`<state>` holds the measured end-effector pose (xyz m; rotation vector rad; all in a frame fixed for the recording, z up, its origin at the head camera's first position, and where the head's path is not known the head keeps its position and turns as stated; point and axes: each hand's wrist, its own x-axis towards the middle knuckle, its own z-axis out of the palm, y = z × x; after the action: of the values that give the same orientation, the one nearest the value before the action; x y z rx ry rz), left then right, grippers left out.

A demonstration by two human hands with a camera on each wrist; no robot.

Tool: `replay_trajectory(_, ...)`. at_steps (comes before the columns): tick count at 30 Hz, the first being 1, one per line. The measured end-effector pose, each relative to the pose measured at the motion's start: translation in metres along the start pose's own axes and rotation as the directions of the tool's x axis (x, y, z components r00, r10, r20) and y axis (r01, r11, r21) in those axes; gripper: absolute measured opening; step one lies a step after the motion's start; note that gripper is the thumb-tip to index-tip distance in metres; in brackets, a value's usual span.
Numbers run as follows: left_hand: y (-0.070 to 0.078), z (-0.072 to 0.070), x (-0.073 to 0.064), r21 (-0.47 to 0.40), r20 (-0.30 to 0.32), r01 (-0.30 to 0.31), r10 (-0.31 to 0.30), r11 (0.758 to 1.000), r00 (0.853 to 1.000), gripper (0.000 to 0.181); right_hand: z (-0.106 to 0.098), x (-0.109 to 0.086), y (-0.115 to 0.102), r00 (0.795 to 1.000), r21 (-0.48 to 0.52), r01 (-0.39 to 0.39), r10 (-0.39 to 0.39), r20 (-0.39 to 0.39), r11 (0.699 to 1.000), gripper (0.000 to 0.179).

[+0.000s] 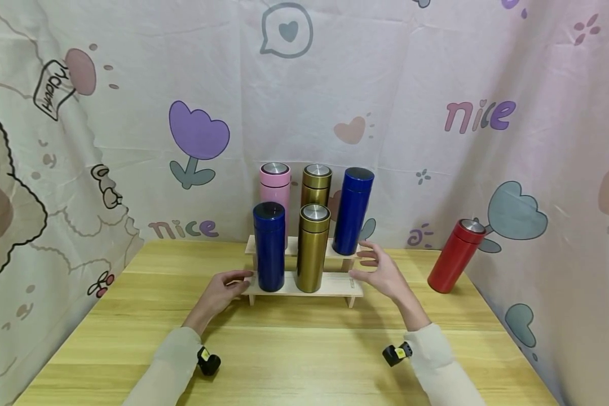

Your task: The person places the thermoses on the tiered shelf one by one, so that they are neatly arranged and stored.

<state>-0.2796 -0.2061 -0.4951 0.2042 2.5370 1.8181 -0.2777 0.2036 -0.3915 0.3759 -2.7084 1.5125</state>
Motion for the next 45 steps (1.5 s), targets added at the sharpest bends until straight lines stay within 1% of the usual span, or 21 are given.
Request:
replay_trajectory(5, -0.001, 0.000, 0.000, 0.008, 0.004, -0.015, 0.015, 1.000, 1.000, 0.041, -0.016, -0.008, 0.012, 1.000, -0.019, -0.019, 0.019, -0.023, 1.000, 0.082)
replay_trajectory(11, -0.001, 0.000, 0.000, 0.014, 0.003, -0.014, 0.014, 1.000, 1.000, 0.041, -0.035, -0.015, 0.026, 0.998, -0.050, -0.038, 0.035, -0.055, 0.998, 0.082)
replay_trajectory(18, -0.003, -0.001, 0.000, 0.005, 0.003, -0.010, 0.010, 1.000, 1.000, 0.041, -0.061, -0.025, 0.032, 0.995, -0.064, -0.057, 0.051, -0.090, 0.996, 0.084)
replay_trajectory(23, -0.001, -0.001, 0.000, 0.004, 0.003, 0.000, 0.000, 1.000, 1.000, 0.041, -0.081, -0.034, 0.040, 0.991, -0.062, -0.059, 0.051, -0.125, 0.996, 0.081)
replay_trajectory(25, -0.001, -0.001, 0.000, 0.005, 0.005, -0.001, 0.001, 1.000, 1.000, 0.041, -0.088, -0.038, 0.045, 0.989, -0.075, -0.058, 0.047, -0.139, 0.995, 0.079)
replay_trajectory(28, 0.000, -0.001, 0.000, 0.005, 0.009, -0.004, 0.004, 1.000, 1.000, 0.041, -0.097, -0.043, 0.053, 0.986, -0.108, -0.077, 0.060, -0.155, 0.991, 0.076)
replay_trajectory(37, -0.002, -0.001, 0.000, 0.005, 0.003, -0.006, 0.006, 1.000, 1.000, 0.039, -0.119, -0.050, 0.079, 0.982, -0.190, -0.152, 0.127, -0.137, 0.970, 0.075)
replay_trajectory(42, -0.002, -0.001, 0.001, 0.014, 0.003, -0.010, 0.010, 1.000, 1.000, 0.040, -0.133, -0.053, 0.095, 0.978, -0.234, -0.183, 0.153, -0.142, 0.955, 0.070)
replay_trajectory(45, -0.002, -0.001, 0.001, 0.011, 0.004, -0.004, 0.004, 1.000, 1.000, 0.040, -0.141, -0.053, 0.104, 0.974, -0.243, -0.210, 0.181, -0.134, 0.947, 0.067)
